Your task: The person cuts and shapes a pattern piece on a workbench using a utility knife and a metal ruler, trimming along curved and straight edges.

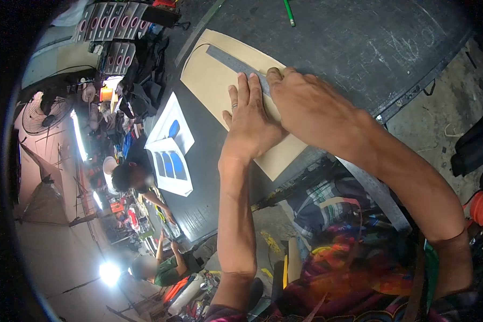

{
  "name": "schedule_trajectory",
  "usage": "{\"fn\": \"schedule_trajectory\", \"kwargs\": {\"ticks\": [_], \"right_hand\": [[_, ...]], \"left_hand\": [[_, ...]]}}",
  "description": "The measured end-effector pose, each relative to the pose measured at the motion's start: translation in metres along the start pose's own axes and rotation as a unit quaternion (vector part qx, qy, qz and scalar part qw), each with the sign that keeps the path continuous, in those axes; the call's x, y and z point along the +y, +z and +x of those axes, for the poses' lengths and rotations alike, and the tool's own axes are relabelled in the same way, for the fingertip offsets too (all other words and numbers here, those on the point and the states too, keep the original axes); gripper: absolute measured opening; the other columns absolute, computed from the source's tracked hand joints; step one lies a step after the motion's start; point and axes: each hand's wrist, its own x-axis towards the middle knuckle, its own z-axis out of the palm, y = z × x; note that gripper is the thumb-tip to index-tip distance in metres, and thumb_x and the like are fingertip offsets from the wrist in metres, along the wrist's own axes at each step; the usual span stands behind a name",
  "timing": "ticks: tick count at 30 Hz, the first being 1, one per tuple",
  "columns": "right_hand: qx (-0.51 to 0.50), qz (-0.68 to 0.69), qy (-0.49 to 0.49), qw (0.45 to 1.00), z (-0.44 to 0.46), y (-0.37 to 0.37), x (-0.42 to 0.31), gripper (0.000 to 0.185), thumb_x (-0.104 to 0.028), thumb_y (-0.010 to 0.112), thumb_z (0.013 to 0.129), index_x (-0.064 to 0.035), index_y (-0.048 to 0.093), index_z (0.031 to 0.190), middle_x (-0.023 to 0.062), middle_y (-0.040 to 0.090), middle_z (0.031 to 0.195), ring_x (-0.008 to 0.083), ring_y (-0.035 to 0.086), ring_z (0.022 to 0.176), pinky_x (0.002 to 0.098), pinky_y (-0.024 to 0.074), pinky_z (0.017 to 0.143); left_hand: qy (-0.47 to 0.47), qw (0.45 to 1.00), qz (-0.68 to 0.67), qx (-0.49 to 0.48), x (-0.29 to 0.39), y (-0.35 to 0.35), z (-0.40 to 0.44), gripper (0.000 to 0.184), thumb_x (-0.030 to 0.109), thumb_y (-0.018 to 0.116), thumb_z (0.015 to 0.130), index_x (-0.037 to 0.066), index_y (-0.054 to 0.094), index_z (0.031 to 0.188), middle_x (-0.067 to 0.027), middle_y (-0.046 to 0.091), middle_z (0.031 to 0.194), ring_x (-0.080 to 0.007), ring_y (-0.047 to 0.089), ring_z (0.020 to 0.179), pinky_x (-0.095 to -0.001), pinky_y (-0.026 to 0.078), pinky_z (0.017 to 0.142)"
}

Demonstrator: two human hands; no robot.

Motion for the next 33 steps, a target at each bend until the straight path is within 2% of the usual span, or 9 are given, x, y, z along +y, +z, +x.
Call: {"fn": "schedule_trajectory", "kwargs": {"ticks": [2,8,10,15,17,20,25,28,33], "right_hand": [[0.002,-0.004,-0.003,1.0,0.003,0.0,-0.001,0.047,-0.01,0.049,0.11,0.0159,0.055,0.15,0.0366,0.069,0.13,0.0482,0.076,0.111,0.05,0.0644,0.097],[-0.006,-0.001,-0.009,1.0,0.0,0.003,0.004,0.045,-0.009,0.049,0.11,0.016,0.057,0.146,0.0364,0.07,0.127,0.0483,0.077,0.109,0.0507,0.0644,0.094],[-0.034,0.026,0.001,0.999,0.0,0.003,0.008,0.064,-0.007,0.075,0.096,0.0098,0.052,0.154,0.0345,0.066,0.135,0.0525,0.068,0.122,0.0533,0.0575,0.105],[-0.05,0.007,0.028,0.998,-0.022,-0.013,-0.003,0.06,-0.006,0.068,0.101,0.0064,0.05,0.157,0.0321,0.065,0.136,0.0525,0.069,0.118,0.0542,0.0568,0.103],[-0.054,-0.008,0.028,0.998,-0.028,-0.014,-0.004,0.06,-0.005,0.067,0.101,0.006,0.049,0.157,0.0316,0.065,0.137,0.0524,0.069,0.117,0.0544,0.0567,0.103],[-0.007,-0.021,-0.017,1.0,-0.043,-0.021,-0.003,0.046,0.0,0.059,0.098,0.0155,0.059,0.142,0.0339,0.069,0.125,0.0486,0.076,0.106,0.0514,0.0632,0.092],[-0.054,-0.013,0.003,0.998,-0.07,-0.034,-0.002,0.053,0.006,0.06,0.094,0.015,0.053,0.146,0.033,0.067,0.119,0.0493,0.075,0.091,0.054,0.0625,0.082],[-0.081,0.028,0.061,0.994,-0.091,-0.04,-0.005,0.068,0.009,0.059,0.094,0.0068,0.043,0.16,0.0307,0.064,0.123,0.0534,0.07,0.096,0.0582,0.0582,0.083],[-0.131,0.01,0.11,0.985,-0.115,-0.05,-0.009,0.07,0.008,0.059,0.095,0.0047,0.041,0.163,0.0309,0.062,0.123,0.0552,0.07,0.094,0.0604,0.0575,0.08]], "left_hand": [[0.017,1.0,-0.006,0.022,-0.002,0.002,0.0,0.134,0.044,0.095,0.074,-0.001,0.022,0.176,-0.0276,0.013,0.185,-0.0517,0.008,0.17,-0.0766,0.015,0.131],[0.021,0.999,-0.008,0.024,-0.003,0.003,0.0,0.134,0.044,0.095,0.074,-0.001,0.021,0.176,-0.0276,0.013,0.185,-0.0517,0.009,0.17,-0.076,0.016,0.131],[0.007,1.0,-0.002,0.012,0.001,-0.001,-0.001,0.132,0.045,0.091,0.077,0.001,0.019,0.177,-0.0251,0.011,0.186,-0.0487,0.008,0.171,-0.0728,0.015,0.133],[0.002,1.0,0.001,0.012,0.0,0.001,-0.001,0.131,0.051,0.088,0.08,0.002,0.017,0.178,-0.0227,0.011,0.187,-0.046,0.008,0.172,-0.0697,0.015,0.134],[0.02,0.999,-0.012,0.039,-0.002,0.004,0.0,0.148,0.07,0.096,0.069,-0.004,0.023,0.175,-0.0287,0.016,0.183,-0.0511,0.008,0.17,-0.0754,0.015,0.132],[0.025,0.998,-0.014,0.048,-0.003,0.005,0.0,0.148,0.071,0.096,0.069,-0.004,0.024,0.174,-0.0286,0.017,0.183,-0.0508,0.008,0.17,-0.0743,0.015,0.132],[0.022,0.998,-0.022,0.048,0.002,0.003,-0.004,0.147,0.072,0.094,0.071,-0.004,0.024,0.174,-0.0278,0.017,0.184,-0.0498,0.007,0.171,-0.0715,0.013,0.134],[0.015,0.999,-0.005,0.052,0.003,0.003,-0.004,0.146,0.072,0.093,0.072,-0.004,0.023,0.175,-0.0263,0.016,0.184,-0.0477,0.006,0.171,-0.0702,0.012,0.135],[0.012,0.998,0.008,0.053,0.004,0.006,-0.003,0.145,0.073,0.093,0.072,-0.003,0.024,0.175,-0.0257,0.017,0.184,-0.0468,0.007,0.172,-0.0702,0.012,0.135]]}}
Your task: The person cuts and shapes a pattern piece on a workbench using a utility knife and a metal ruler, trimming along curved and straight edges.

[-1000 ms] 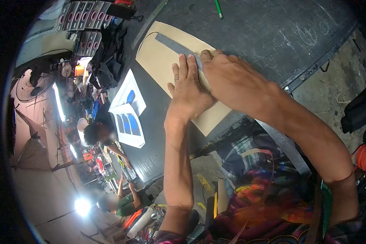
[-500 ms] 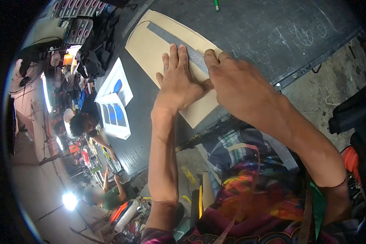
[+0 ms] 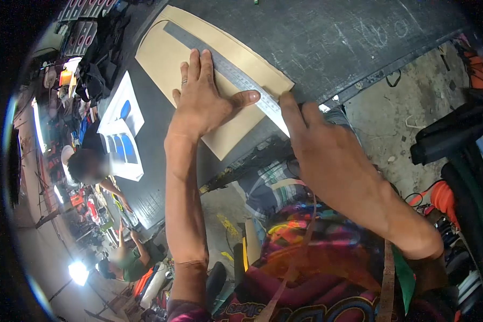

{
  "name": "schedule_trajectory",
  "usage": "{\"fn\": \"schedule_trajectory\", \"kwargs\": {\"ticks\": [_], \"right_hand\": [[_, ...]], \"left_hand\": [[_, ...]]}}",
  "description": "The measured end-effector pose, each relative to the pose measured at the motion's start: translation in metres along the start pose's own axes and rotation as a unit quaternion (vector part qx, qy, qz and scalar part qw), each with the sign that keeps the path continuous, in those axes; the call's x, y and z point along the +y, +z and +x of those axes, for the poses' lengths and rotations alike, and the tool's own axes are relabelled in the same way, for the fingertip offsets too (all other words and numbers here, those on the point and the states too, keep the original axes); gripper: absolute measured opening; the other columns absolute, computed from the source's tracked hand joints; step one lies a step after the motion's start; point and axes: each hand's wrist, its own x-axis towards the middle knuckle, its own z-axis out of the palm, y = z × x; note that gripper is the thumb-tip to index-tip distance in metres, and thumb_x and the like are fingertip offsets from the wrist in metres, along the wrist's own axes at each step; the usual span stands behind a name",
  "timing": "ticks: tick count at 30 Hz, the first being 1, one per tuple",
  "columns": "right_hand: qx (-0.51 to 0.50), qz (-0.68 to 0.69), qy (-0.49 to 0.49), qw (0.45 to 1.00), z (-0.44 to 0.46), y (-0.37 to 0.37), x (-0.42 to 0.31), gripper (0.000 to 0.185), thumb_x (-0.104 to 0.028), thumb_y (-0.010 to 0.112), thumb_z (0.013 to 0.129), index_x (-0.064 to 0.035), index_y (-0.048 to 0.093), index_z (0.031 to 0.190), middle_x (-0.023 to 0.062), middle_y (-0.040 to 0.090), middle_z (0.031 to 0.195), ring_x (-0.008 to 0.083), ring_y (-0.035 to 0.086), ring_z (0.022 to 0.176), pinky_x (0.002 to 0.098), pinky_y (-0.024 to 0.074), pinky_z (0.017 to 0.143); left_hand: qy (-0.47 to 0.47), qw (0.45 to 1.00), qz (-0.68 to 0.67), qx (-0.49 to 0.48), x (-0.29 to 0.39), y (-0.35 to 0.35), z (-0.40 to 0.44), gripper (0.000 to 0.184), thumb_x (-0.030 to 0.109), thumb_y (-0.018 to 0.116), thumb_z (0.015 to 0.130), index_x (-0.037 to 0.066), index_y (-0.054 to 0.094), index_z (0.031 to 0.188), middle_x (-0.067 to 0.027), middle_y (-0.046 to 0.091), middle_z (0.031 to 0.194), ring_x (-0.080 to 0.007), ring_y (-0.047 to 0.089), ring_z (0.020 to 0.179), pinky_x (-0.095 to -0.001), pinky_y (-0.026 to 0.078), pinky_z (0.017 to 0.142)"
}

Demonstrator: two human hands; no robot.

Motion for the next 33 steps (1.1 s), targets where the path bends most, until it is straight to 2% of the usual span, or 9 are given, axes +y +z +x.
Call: {"fn": "schedule_trajectory", "kwargs": {"ticks": [8,12,15,17,19,20,24,32,33], "right_hand": [[-0.035,-0.02,0.04,0.998,-0.051,-0.011,0.006,0.066,0.004,0.059,0.098,0.0031,0.041,0.161,0.0305,0.061,0.12,0.0552,0.07,0.092,0.0605,0.0589,0.077],[0.037,0.013,0.026,0.999,-0.078,-0.006,0.015,0.068,-0.007,0.07,0.099,-0.004,0.046,0.162,0.0266,0.061,0.124,0.0558,0.068,0.09,0.061,0.0582,0.076],[0.062,-0.011,0.012,0.998,-0.075,0.004,0.023,0.078,-0.014,0.082,0.093,-0.0076,0.048,0.163,0.0242,0.063,0.115,0.0497,0.069,0.087,0.0559,0.0586,0.072],[0.079,0.024,0.025,0.996,-0.072,0.014,0.036,0.079,-0.007,0.082,0.089,-0.0093,0.05,0.161,0.0274,0.07,0.125,0.052,0.071,0.105,0.0544,0.0605,0.086],[0.113,0.074,0.042,0.99,-0.067,0.004,0.04,0.075,-0.002,0.079,0.087,-0.0098,0.054,0.158,0.0305,0.07,0.139,0.054,0.069,0.121,0.0519,0.0585,0.101],[0.108,0.086,0.073,0.988,-0.064,-0.01,0.038,0.074,-0.002,0.079,0.087,-0.0095,0.055,0.157,0.0303,0.071,0.137,0.0539,0.07,0.121,0.0513,0.0585,0.101],[0.122,0.084,0.127,0.981,-0.053,-0.048,0.055,0.069,-0.002,0.079,0.087,-0.0076,0.058,0.152,0.0272,0.074,0.129,0.0495,0.074,0.114,0.0461,0.0593,0.095],[0.213,-0.015,0.021,0.977,0.0,-0.075,0.097,0.067,-0.001,0.081,0.088,-0.0057,0.057,0.15,0.0249,0.074,0.12,0.0456,0.076,0.1,0.0455,0.0594,0.086],[0.188,0.005,0.096,0.978,0.007,-0.082,0.094,0.067,-0.002,0.082,0.088,-0.0058,0.058,0.15,0.0272,0.076,0.118,0.0478,0.076,0.105,0.0468,0.0592,0.089]], "left_hand": [[-0.003,1.0,0.004,0.002,-0.001,0.002,0.001,0.146,0.074,0.093,0.07,-0.001,0.025,0.176,-0.0254,0.017,0.184,-0.0464,0.007,0.172,-0.0705,0.013,0.135],[-0.002,1.0,-0.01,0.005,-0.002,0.001,0.0,0.147,0.075,0.092,0.07,-0.002,0.025,0.175,-0.0263,0.017,0.184,-0.0465,0.007,0.172,-0.0709,0.012,0.135],[0.007,0.999,-0.023,0.033,-0.005,0.005,-0.008,0.144,0.078,0.09,0.072,-0.002,0.027,0.174,-0.0289,0.02,0.182,-0.0473,0.011,0.171,-0.0707,0.012,0.135],[0.011,0.997,-0.029,0.066,-0.014,0.012,-0.014,0.141,0.079,0.087,0.075,-0.003,0.029,0.173,-0.0304,0.022,0.181,-0.0479,0.014,0.171,-0.0704,0.013,0.134],[0.047,0.984,-0.059,0.16,-0.029,0.029,-0.021,0.131,0.081,0.081,0.081,-0.005,0.036,0.17,-0.033,0.026,0.178,-0.0487,0.02,0.169,-0.0692,0.015,0.134],[0.047,0.98,-0.035,0.192,-0.034,0.035,-0.025,0.117,0.08,0.071,0.092,-0.004,0.041,0.167,-0.03,0.031,0.177,-0.0485,0.025,0.167,-0.0678,0.018,0.134],[0.024,0.981,0.008,0.192,-0.047,0.044,-0.036,0.099,0.078,0.053,0.103,0.004,0.045,0.168,-0.022,0.036,0.178,-0.047,0.028,0.166,-0.068,0.019,0.133],[0.0,0.982,0.007,0.19,-0.041,0.028,-0.036,0.086,0.07,0.057,0.106,0.009,0.05,0.166,-0.0205,0.037,0.177,-0.0459,0.029,0.166,-0.077,0.016,0.13],[0.004,0.985,-0.005,0.171,-0.04,0.02,-0.035,0.079,0.065,0.058,0.108,0.009,0.051,0.164,-0.0197,0.039,0.176,-0.0459,0.03,0.165,-0.0781,0.017,0.129]]}}
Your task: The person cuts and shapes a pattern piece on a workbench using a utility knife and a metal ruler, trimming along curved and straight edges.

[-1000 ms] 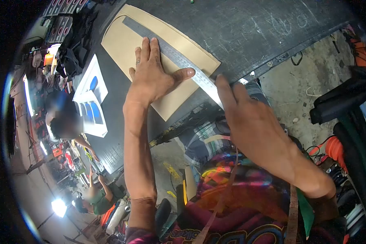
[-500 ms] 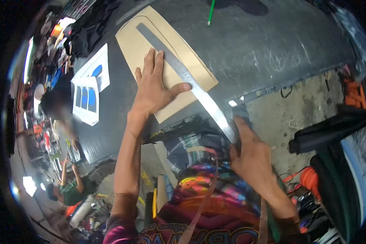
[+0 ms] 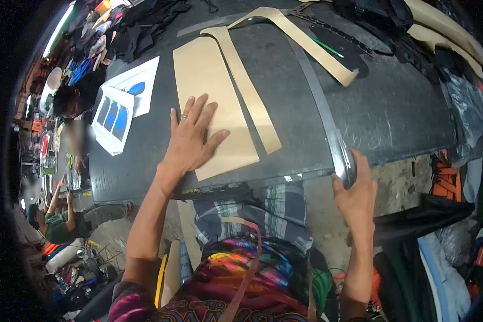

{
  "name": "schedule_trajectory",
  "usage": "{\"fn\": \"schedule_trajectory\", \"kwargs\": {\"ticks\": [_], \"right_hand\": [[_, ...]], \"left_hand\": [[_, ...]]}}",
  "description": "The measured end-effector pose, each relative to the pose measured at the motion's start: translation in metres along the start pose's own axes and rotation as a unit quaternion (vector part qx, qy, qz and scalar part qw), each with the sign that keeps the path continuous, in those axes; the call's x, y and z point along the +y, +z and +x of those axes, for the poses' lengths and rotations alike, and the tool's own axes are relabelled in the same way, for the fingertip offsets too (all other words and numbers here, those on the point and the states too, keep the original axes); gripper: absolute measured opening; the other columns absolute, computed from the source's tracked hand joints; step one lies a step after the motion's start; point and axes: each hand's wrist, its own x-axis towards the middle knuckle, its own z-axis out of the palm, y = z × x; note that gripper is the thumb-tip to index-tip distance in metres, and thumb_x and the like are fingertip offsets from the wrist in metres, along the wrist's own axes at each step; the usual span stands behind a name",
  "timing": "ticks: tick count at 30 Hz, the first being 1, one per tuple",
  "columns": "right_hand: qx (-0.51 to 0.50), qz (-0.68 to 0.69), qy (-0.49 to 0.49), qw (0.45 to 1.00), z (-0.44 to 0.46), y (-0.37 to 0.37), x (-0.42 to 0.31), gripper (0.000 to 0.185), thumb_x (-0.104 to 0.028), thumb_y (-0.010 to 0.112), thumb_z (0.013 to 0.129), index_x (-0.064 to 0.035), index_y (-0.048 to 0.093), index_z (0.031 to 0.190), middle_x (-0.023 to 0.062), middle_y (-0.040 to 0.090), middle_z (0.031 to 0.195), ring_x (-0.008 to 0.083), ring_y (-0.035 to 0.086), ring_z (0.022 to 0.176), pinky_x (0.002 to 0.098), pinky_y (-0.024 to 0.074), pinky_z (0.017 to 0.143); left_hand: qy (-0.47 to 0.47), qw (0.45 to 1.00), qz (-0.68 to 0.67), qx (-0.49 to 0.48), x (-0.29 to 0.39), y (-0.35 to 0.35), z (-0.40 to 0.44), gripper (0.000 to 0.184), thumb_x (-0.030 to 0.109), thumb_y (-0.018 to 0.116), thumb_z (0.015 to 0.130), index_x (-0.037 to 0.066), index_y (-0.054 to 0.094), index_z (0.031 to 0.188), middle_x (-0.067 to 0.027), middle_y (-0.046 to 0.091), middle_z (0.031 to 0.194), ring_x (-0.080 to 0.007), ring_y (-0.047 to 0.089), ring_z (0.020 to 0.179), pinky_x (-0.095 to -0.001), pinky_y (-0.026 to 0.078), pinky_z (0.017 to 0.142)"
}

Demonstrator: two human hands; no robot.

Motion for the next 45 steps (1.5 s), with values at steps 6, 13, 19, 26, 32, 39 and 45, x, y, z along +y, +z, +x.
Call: {"fn": "schedule_trajectory", "kwargs": {"ticks": [6,13,19,26,32,39,45], "right_hand": [[-0.034,-0.073,0.0,0.997,0.036,-0.031,-0.015,0.062,-0.009,0.088,0.087,0.0026,0.065,0.143,0.0311,0.076,0.12,0.0496,0.074,0.112,0.0483,0.0574,0.097],[0.008,0.055,-0.112,0.992,0.05,0.046,-0.071,0.063,-0.037,0.092,0.088,0.0015,0.068,0.132,0.0276,0.076,0.115,0.0476,0.074,0.109,0.0491,0.0582,0.094],[-0.029,0.03,-0.172,0.984,0.072,0.106,-0.099,0.066,-0.031,0.09,0.087,0.001,0.061,0.136,0.0305,0.075,0.117,0.0521,0.074,0.108,0.0557,0.0592,0.093],[0.005,0.068,-0.139,0.988,0.137,0.083,-0.071,0.056,-0.015,0.086,0.088,-0.0001,0.062,0.136,0.0309,0.076,0.105,0.051,0.075,0.103,0.0562,0.0576,0.091],[0.093,0.085,-0.097,0.987,0.162,0.028,-0.057,0.051,-0.015,0.088,0.09,-0.0013,0.067,0.134,0.024,0.076,0.101,0.0388,0.076,0.095,0.0464,0.057,0.088],[0.186,0.053,-0.119,0.974,0.184,-0.001,-0.002,0.047,-0.019,0.088,0.093,-0.0008,0.069,0.131,0.0196,0.077,0.102,0.0339,0.076,0.089,0.0432,0.0578,0.082],[0.241,0.238,-0.078,0.937,0.234,-0.07,0.068,0.049,-0.029,0.095,0.092,-0.001,0.063,0.116,-0.0004,0.062,0.075,0.0089,0.054,0.057,0.0287,0.0387,0.05]], "left_hand": [[0.009,1.0,-0.02,0.002,-0.007,0.009,0.032,0.056,0.045,0.054,0.114,0.015,0.056,0.161,-0.0167,0.044,0.173,-0.0466,0.034,0.163,-0.0809,0.021,0.127],[0.069,0.993,0.061,0.074,-0.02,0.036,0.051,0.051,0.045,0.043,0.118,0.028,0.056,0.163,-0.0114,0.044,0.175,-0.0441,0.038,0.161,-0.0806,0.026,0.125],[0.075,0.992,0.061,0.08,-0.027,0.043,0.05,0.053,0.049,0.039,0.118,0.03,0.055,0.164,-0.0105,0.044,0.176,-0.045,0.036,0.163,-0.0805,0.024,0.125],[0.071,0.994,0.051,0.06,-0.028,0.033,0.053,0.055,0.047,0.049,0.116,0.022,0.054,0.164,-0.0105,0.042,0.176,-0.0419,0.035,0.164,-0.0761,0.027,0.128],[0.023,0.998,-0.017,0.059,-0.052,0.024,0.072,0.057,0.053,0.045,0.117,0.019,0.057,0.162,-0.0162,0.042,0.175,-0.0434,0.035,0.164,-0.0742,0.023,0.13],[-0.009,0.998,0.014,0.055,-0.084,0.032,0.117,0.061,0.058,0.041,0.116,0.025,0.054,0.165,-0.0177,0.039,0.177,-0.0459,0.033,0.164,-0.0754,0.024,0.129],[0.021,0.993,0.083,0.081,-0.11,0.05,0.148,0.065,0.063,0.038,0.115,0.027,0.05,0.168,-0.017,0.038,0.178,-0.0475,0.034,0.163,-0.0772,0.025,0.126]]}}
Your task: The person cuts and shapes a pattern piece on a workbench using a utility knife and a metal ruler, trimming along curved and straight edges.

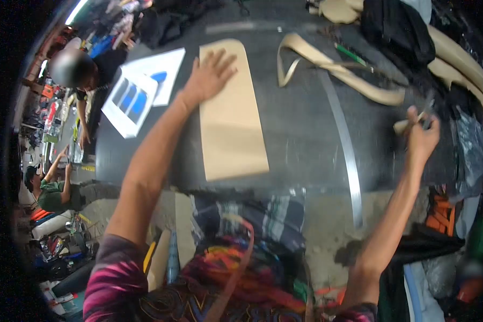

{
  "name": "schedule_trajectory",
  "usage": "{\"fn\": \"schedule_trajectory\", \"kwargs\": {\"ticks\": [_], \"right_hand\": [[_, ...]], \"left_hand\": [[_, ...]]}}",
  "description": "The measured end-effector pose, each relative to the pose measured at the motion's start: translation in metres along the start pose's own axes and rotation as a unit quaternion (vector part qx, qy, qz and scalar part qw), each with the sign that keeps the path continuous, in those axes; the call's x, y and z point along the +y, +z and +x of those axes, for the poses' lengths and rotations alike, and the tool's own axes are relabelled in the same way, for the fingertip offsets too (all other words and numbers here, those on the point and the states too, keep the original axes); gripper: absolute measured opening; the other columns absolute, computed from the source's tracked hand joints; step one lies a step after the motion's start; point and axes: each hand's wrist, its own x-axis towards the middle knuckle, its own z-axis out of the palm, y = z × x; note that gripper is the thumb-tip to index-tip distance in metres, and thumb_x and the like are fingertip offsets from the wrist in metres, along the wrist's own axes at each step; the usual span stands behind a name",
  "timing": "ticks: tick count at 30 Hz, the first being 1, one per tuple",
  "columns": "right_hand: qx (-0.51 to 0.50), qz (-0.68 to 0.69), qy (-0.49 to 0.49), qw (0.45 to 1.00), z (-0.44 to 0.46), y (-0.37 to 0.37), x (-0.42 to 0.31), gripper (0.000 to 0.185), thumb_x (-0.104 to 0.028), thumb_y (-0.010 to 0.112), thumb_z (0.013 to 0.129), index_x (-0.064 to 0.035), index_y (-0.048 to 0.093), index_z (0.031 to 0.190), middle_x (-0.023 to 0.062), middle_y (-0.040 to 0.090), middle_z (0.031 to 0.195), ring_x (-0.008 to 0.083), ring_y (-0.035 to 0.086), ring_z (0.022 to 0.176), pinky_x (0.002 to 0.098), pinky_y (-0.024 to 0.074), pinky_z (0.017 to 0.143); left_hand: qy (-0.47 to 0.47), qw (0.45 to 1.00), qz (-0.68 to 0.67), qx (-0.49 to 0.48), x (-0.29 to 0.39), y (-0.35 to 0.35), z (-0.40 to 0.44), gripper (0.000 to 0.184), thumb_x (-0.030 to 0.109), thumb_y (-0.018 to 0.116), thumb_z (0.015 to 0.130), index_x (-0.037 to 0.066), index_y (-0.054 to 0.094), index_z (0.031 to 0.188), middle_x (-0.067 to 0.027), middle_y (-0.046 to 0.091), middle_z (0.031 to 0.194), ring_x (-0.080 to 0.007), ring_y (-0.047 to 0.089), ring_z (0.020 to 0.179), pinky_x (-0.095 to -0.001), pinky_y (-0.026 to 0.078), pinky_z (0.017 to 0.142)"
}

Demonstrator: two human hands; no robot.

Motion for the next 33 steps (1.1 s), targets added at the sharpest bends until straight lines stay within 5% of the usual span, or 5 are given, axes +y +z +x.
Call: {"fn": "schedule_trajectory", "kwargs": {"ticks": [7,12,19,23,33], "right_hand": [[0.121,-0.213,0.06,0.968,0.122,-0.084,0.037,0.103,-0.059,0.096,0.076,0.0149,0.063,0.14,0.0316,0.075,0.129,0.0416,0.074,0.119,0.0512,0.0544,0.107],[0.114,-0.382,-0.009,0.917,0.111,-0.09,0.027,0.108,-0.052,0.098,0.074,0.0156,0.058,0.148,0.0371,0.065,0.144,0.0479,0.063,0.138,0.0543,0.0497,0.115],[0.112,-0.31,-0.19,0.925,0.014,-0.019,0.011,0.087,-0.048,0.092,0.088,0.0089,0.062,0.147,0.0253,0.073,0.121,0.0342,0.072,0.102,0.0447,0.0575,0.094],[0.054,-0.174,0.024,0.983,-0.023,-0.003,-0.008,0.074,-0.049,0.081,0.101,0.0023,0.061,0.151,0.0071,0.068,0.088,0.0118,0.062,0.061,0.0293,0.0488,0.056],[0.004,0.033,0.06,0.998,-0.129,-0.009,-0.031,0.039,-0.028,0.059,0.118,-0.0003,0.055,0.146,0.008,0.071,0.101,0.0114,0.064,0.069,0.0277,0.0551,0.064]], "left_hand": [[0.01,0.999,-0.006,-0.052,0.003,-0.013,-0.004,0.071,0.073,0.035,0.112,0.036,0.043,0.172,-0.0121,0.031,0.183,-0.047,0.028,0.167,-0.0771,0.018,0.13],[0.031,0.996,0.039,-0.069,0.036,-0.031,-0.037,0.064,0.067,0.038,0.115,0.038,0.044,0.171,-0.0093,0.03,0.183,-0.0451,0.025,0.168,-0.0725,0.019,0.133],[0.147,0.986,-0.025,-0.069,0.078,-0.061,-0.095,0.065,0.066,0.056,0.109,0.038,0.052,0.167,-0.0056,0.032,0.183,-0.0433,0.022,0.17,-0.0711,0.014,0.135],[0.231,0.962,-0.077,-0.122,0.086,-0.08,-0.109,0.074,0.067,0.067,0.102,0.034,0.053,0.166,0.0003,0.033,0.183,-0.037,0.02,0.171,-0.0721,0.014,0.136],[0.3,0.948,-0.065,-0.09,0.071,-0.082,-0.058,0.089,0.073,0.078,0.086,0.024,0.058,0.159,-0.0098,0.051,0.166,-0.0369,0.044,0.157,-0.0635,0.021,0.138]]}}
